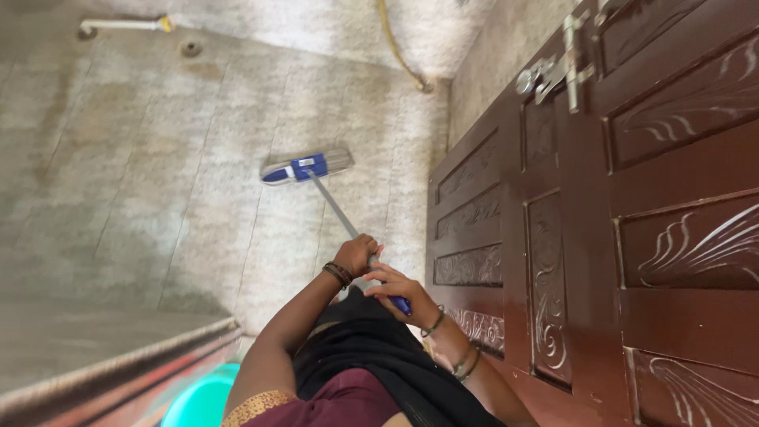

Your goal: The person mops a tiled bathroom floor using a mop with a rectangular head, moving it back and forth across the surface and around the doorway.

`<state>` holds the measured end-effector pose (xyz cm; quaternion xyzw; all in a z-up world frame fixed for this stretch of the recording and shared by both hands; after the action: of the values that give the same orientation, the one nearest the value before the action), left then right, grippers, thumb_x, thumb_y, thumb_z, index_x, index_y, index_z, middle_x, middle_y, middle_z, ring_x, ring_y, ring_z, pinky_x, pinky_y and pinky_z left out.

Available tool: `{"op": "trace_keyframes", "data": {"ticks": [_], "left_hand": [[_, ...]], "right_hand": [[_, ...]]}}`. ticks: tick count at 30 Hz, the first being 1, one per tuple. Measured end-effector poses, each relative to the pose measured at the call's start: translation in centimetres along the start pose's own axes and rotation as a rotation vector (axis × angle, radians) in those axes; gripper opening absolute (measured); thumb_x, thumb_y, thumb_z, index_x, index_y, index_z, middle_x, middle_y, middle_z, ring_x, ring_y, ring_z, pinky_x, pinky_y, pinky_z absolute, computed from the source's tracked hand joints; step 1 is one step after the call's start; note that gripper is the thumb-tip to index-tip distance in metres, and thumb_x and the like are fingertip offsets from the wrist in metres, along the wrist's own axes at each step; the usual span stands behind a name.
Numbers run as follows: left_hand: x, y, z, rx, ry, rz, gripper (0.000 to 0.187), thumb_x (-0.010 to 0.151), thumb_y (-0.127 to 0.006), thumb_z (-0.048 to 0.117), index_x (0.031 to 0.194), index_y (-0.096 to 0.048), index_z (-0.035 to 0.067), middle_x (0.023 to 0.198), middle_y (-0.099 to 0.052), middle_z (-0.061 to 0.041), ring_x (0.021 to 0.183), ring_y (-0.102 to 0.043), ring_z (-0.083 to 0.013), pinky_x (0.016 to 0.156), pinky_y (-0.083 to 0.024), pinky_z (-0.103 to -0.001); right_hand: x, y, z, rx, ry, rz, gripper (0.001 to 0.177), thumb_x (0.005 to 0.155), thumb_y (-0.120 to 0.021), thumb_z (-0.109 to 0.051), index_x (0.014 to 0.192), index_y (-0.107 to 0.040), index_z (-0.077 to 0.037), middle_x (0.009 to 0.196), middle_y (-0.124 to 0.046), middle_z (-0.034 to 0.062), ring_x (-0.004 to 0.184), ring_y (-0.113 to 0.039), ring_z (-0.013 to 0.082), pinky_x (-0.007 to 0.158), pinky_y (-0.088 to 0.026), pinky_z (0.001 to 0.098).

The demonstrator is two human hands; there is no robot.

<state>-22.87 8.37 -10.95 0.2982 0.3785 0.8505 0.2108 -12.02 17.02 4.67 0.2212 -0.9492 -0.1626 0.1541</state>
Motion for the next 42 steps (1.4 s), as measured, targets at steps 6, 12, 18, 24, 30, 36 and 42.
{"op": "trace_keyframes", "data": {"ticks": [6, 12, 18, 24, 30, 36, 42], "left_hand": [[2.8, -2.3, -7.5, 0.087, 0.110, -0.235, 0.022, 0.097, -0.060, 0.031, 0.087, -0.067, 0.012, 0.092, -0.068, -0.008, 0.095, -0.065, -0.0297, 0.069, -0.056, -0.047], [3.2, -3.4, -8.6, 0.076, 0.118, -0.244, 0.021, 0.098, -0.063, 0.030, 0.089, -0.069, 0.012, 0.091, -0.069, -0.007, 0.097, -0.066, -0.0280, 0.073, -0.056, -0.045], [2.6, -4.6, -11.4, 0.038, 0.235, -0.455, 0.026, 0.067, -0.078, 0.023, 0.090, -0.071, 0.014, 0.107, -0.067, -0.007, 0.113, -0.060, -0.0293, 0.087, -0.052, -0.051], [1.2, -8.8, -8.6, 0.277, 0.362, -0.733, 0.034, 0.076, -0.078, 0.029, 0.107, -0.073, 0.017, 0.127, -0.061, -0.006, 0.134, -0.047, -0.0261, 0.102, -0.040, -0.065], [-1.7, -11.8, -3.5, 0.390, 0.341, -0.888, 0.045, 0.078, -0.078, 0.027, 0.121, -0.069, 0.016, 0.134, -0.058, -0.006, 0.136, -0.045, -0.0281, 0.104, -0.041, -0.064], [-6.2, -16.2, 5.7, 0.196, 0.028, -1.055, 0.031, 0.075, -0.076, 0.025, 0.103, -0.075, 0.011, 0.114, -0.072, -0.012, 0.116, -0.063, -0.0318, 0.089, -0.057, -0.044], [-8.5, -16.6, 8.8, 0.071, -0.111, -1.109, 0.029, 0.079, -0.074, 0.028, 0.105, -0.074, 0.014, 0.112, -0.071, -0.012, 0.114, -0.063, -0.0331, 0.088, -0.057, -0.048]], "right_hand": [[0.4, -1.1, 6.7, 0.030, -0.339, 0.300, 0.068, 0.080, -0.087, -0.007, 0.140, -0.055, -0.005, 0.143, -0.058, 0.0168, 0.135, -0.053, 0.0236, 0.109, -0.042, 0.0365], [-0.3, -1.0, 9.7, 0.258, -0.585, 0.375, 0.067, 0.087, -0.082, -0.013, 0.147, -0.054, -0.006, 0.124, -0.073, 0.0135, 0.115, -0.067, 0.0146, 0.097, -0.055, 0.0266], [-0.8, -1.9, 7.2, 0.782, -0.749, 0.491, 0.065, 0.085, -0.076, -0.012, 0.143, -0.048, -0.007, 0.124, -0.070, -0.0003, 0.107, -0.074, 0.0162, 0.084, -0.068, 0.0355], [-5.3, -2.4, 10.2, -0.025, -1.069, 0.327, 0.061, 0.085, -0.069, -0.013, 0.145, -0.061, -0.018, 0.094, -0.077, 0.0187, 0.074, -0.074, 0.0290, 0.073, -0.060, 0.0368], [-11.8, -1.9, 8.9, -0.162, -0.792, 0.417, 0.062, 0.076, -0.067, -0.007, 0.138, -0.066, -0.018, 0.109, -0.075, 0.0186, 0.093, -0.077, 0.0320, 0.086, -0.058, 0.0398], [-20.5, -1.4, 6.4, -0.243, -0.895, 0.420, 0.060, 0.072, -0.071, -0.008, 0.131, -0.068, -0.019, 0.122, -0.074, 0.0136, 0.091, -0.078, 0.0291, 0.085, -0.060, 0.0377], [-24.3, -3.9, 9.4, -0.324, -0.945, 0.426, 0.037, 0.085, -0.079, -0.028, 0.121, -0.076, -0.023, 0.089, -0.080, 0.0098, 0.076, -0.078, 0.0236, 0.077, -0.061, 0.0346]]}}
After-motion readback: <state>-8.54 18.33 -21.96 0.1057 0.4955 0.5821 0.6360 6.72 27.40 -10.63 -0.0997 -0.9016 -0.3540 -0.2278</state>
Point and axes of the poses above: each hand's wrist, its own x-axis towards the middle knuckle, its own y-axis out of the back of the hand, z = x × y, the point moved 9 cm from there along x, towards the middle knuckle
